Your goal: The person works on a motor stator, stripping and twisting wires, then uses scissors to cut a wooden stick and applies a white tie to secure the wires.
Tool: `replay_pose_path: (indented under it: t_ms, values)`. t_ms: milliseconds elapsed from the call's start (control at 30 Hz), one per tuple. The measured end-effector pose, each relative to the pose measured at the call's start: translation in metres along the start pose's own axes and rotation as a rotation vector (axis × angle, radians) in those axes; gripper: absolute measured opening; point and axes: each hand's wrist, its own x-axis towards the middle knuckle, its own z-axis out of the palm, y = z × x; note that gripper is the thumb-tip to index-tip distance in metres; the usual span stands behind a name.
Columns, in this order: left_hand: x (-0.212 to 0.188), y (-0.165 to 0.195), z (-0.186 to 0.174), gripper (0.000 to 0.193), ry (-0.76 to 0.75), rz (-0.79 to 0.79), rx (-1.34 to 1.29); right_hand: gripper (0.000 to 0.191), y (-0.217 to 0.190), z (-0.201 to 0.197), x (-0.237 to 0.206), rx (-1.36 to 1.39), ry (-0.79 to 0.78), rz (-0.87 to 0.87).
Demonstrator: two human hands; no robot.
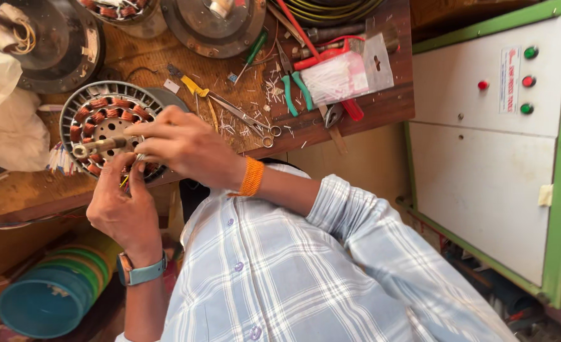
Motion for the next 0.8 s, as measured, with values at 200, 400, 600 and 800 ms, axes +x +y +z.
replay_pose_path:
  t_ms: [200,400,600,800]
  values:
    - [-0.002,0.001,0.007,0.016,0.064,-0.042,-0.065,0.014,0.082,-0.06,-0.024,-0.3,0.237,0.307]
    - [-0.001,-0.002,0.004,0.016,0.077,-0.064,-0.068,0.043,0.133,-0.092,-0.008,-0.886,0.033,0.464]
    - [0.001,-0.004,-0.001,0.016,0.08,-0.105,-0.156,0.052,0.128,-0.089,0.0,-0.996,0.012,0.401]
    - [0.009,-0.001,-0.018,0.014,0.075,0.005,-0.088,0.022,0.113,-0.089,0.016,-1.006,0.087,0.424]
